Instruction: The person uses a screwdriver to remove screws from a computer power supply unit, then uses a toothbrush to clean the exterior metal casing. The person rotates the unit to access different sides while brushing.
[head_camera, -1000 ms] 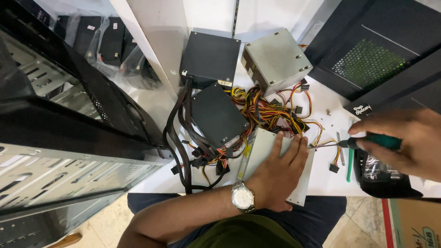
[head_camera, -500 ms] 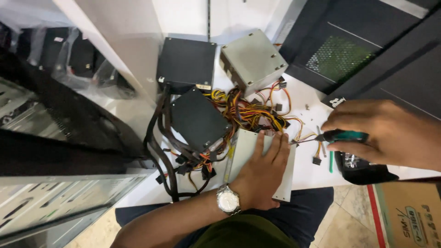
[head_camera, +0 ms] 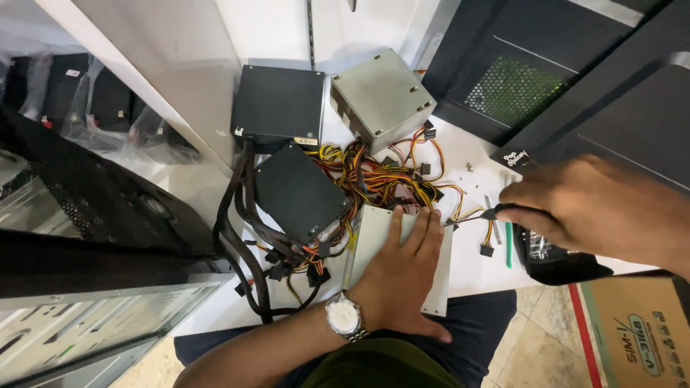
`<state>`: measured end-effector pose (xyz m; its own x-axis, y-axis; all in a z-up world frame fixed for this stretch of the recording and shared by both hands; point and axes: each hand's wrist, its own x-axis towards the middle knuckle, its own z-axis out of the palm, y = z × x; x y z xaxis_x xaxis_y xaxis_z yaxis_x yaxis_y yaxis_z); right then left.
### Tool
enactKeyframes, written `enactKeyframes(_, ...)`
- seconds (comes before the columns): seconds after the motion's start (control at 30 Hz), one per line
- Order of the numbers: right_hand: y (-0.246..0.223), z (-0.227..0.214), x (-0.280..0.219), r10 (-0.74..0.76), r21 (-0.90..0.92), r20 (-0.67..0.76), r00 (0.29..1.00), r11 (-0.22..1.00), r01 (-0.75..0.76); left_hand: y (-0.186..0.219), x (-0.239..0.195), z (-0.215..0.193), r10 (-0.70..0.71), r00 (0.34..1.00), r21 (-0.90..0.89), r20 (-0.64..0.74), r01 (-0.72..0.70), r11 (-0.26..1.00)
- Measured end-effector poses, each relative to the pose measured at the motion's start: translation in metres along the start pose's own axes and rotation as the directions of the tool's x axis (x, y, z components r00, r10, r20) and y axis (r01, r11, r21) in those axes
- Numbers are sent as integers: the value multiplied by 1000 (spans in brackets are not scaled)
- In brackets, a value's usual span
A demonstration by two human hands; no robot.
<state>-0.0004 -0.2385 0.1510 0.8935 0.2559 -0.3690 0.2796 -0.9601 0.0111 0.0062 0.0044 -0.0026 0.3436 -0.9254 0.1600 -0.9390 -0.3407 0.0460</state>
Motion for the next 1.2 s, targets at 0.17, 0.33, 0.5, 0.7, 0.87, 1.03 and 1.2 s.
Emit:
enactKeyframes(0.17, 10, 16, -12, -155, -84, -127, 980, 986, 145, -6, 9, 10, 16, 996, 1, -85, -16, 1000)
enactKeyframes(0.33, 18, 29, -29, -224, -135, -243, 944, 971, 196, -18, 21, 26, 27, 963, 16, -267, -23, 1000)
enactKeyframes(0.5, 19, 40, -53, -170, -51, -379, 910, 985, 163, -25, 38, 26, 14, 968, -138, -249, -50, 989)
enactKeyframes(0.7, -3, 49, -86, 32, 216, -647, 762, 966, 143, -27, 49, 23, 79, 963, -62, -258, -98, 993)
enactKeyframes(0.87, 1, 110, -124, 411, 539, -557, 722, 840, -62, -33, 57, 14, 161, 962, 77, -222, -147, 986)
enactKeyframes(1.03, -25, 169, -134, 783, 852, -427, 452, 516, -88, -49, 109, 27, 138, 961, 58, -238, -128, 990)
enactKeyframes(1.2, -30, 205, -139, 772, 848, -474, 423, 530, -18, -77, 190, 102, 93, 988, -130, 124, -77, 988)
